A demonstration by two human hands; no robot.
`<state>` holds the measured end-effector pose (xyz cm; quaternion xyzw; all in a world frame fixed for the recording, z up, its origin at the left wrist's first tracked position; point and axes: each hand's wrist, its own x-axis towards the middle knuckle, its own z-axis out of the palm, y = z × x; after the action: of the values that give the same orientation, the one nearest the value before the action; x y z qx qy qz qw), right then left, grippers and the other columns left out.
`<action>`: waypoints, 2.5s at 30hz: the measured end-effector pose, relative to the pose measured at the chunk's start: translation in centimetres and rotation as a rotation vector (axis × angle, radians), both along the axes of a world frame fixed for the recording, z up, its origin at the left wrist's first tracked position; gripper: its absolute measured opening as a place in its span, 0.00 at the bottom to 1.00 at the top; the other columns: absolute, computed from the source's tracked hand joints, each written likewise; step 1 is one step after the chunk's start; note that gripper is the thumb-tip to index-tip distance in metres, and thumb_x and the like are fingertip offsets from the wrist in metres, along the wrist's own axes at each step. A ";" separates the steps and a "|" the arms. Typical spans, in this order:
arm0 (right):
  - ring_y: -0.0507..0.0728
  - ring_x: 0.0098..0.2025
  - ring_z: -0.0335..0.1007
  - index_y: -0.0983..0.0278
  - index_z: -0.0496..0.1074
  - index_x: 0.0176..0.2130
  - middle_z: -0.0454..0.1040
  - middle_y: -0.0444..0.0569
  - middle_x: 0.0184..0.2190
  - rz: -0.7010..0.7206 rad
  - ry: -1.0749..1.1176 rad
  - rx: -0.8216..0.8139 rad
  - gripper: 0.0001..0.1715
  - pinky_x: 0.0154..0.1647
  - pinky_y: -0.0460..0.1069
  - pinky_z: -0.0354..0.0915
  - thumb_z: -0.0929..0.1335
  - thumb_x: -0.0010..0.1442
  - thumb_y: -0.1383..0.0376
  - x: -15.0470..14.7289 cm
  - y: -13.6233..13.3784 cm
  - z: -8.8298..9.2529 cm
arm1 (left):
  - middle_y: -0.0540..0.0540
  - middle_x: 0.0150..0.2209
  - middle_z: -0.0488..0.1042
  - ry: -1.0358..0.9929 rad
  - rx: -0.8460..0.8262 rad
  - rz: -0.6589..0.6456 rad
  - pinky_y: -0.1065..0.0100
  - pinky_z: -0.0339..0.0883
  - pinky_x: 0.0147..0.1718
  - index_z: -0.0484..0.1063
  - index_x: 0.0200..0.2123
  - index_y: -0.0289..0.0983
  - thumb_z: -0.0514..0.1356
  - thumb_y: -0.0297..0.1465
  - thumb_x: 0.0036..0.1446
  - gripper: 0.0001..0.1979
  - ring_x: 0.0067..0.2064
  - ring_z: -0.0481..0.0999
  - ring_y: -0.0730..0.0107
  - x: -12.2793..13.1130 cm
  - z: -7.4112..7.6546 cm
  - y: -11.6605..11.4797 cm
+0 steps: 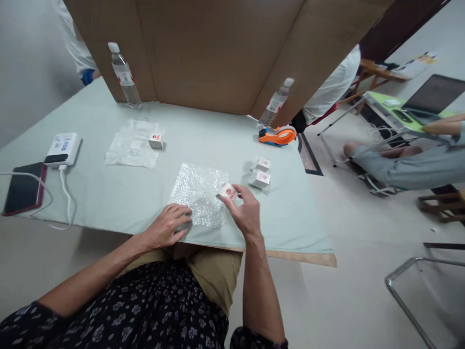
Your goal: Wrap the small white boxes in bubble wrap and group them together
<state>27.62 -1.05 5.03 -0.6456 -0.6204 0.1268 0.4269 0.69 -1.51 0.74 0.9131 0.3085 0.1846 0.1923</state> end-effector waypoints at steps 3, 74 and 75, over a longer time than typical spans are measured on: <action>0.63 0.47 0.75 0.62 0.75 0.47 0.79 0.55 0.47 0.198 -0.048 -0.024 0.26 0.51 0.60 0.69 0.72 0.55 0.49 -2.6 2.2 -0.8 | 0.41 0.54 0.72 0.004 -0.004 -0.002 0.50 0.59 0.59 0.72 0.46 0.38 0.60 0.28 0.56 0.13 0.59 0.66 0.54 -0.1 0.2 -0.1; 0.56 0.39 0.70 0.60 0.68 0.31 0.72 0.47 0.33 0.363 -0.128 -0.082 0.10 0.42 0.51 0.65 0.65 0.65 0.62 -5.1 -0.3 -1.5 | 0.46 0.43 0.81 -0.392 -0.560 0.185 0.66 0.70 0.44 0.75 0.25 0.37 0.61 0.29 0.54 0.06 0.44 0.79 0.66 2.4 3.7 5.4; 0.56 0.39 0.70 0.60 0.67 0.31 0.72 0.47 0.33 0.362 -0.121 -0.085 0.10 0.42 0.51 0.64 0.65 0.65 0.62 -5.1 -0.4 -1.5 | 0.46 0.43 0.81 -0.390 -0.562 0.188 0.66 0.70 0.44 0.75 0.26 0.37 0.61 0.28 0.54 0.06 0.44 0.79 0.66 2.4 3.7 5.3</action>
<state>22.49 -1.45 3.49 -0.5474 -0.7450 0.1886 0.3312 3.12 3.82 4.42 0.7396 0.3874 0.2802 0.4737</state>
